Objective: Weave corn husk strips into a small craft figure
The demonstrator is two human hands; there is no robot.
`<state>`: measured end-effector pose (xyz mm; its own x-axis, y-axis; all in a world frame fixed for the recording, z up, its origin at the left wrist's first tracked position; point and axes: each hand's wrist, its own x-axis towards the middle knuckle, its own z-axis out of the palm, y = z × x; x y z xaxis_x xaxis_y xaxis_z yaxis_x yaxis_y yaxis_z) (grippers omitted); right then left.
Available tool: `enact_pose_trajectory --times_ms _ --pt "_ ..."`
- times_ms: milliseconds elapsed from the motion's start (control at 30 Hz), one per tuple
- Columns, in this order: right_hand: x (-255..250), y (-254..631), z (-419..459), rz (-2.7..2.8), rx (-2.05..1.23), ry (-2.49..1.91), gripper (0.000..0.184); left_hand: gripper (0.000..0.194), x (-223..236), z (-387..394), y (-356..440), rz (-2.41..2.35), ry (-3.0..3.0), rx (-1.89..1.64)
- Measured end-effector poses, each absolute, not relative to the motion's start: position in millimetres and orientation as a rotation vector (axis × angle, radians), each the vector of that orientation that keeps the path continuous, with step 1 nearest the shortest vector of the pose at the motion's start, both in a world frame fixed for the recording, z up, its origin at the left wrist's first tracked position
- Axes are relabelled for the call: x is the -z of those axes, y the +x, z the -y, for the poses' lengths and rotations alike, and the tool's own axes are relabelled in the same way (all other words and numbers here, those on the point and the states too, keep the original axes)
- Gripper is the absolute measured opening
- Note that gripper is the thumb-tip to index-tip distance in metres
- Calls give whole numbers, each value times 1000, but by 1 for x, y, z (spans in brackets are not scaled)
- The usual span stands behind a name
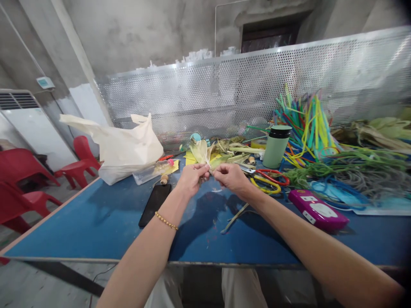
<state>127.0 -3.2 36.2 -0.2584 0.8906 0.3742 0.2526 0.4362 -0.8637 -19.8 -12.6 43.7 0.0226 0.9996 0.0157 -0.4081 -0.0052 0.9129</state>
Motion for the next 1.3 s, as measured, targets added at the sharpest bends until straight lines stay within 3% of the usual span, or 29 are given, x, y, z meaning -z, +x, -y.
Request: enact_pose_trajectory --times_ms 333,600,900,1300 --pt "-33 126 4 1779 -831 -1034 18 12 -44 11 -26 -830 869 -1394" --pt "-37 124 8 1674 -982 -914 39 17 -37 12 -17 -779 961 -1377" --pt "-33 125 6 1614 -998 -895 35 12 -36 11 -24 -761 1035 -1248" --pt "-35 126 7 1662 -1031 -874 34 8 -39 11 -22 -828 1005 -1339"
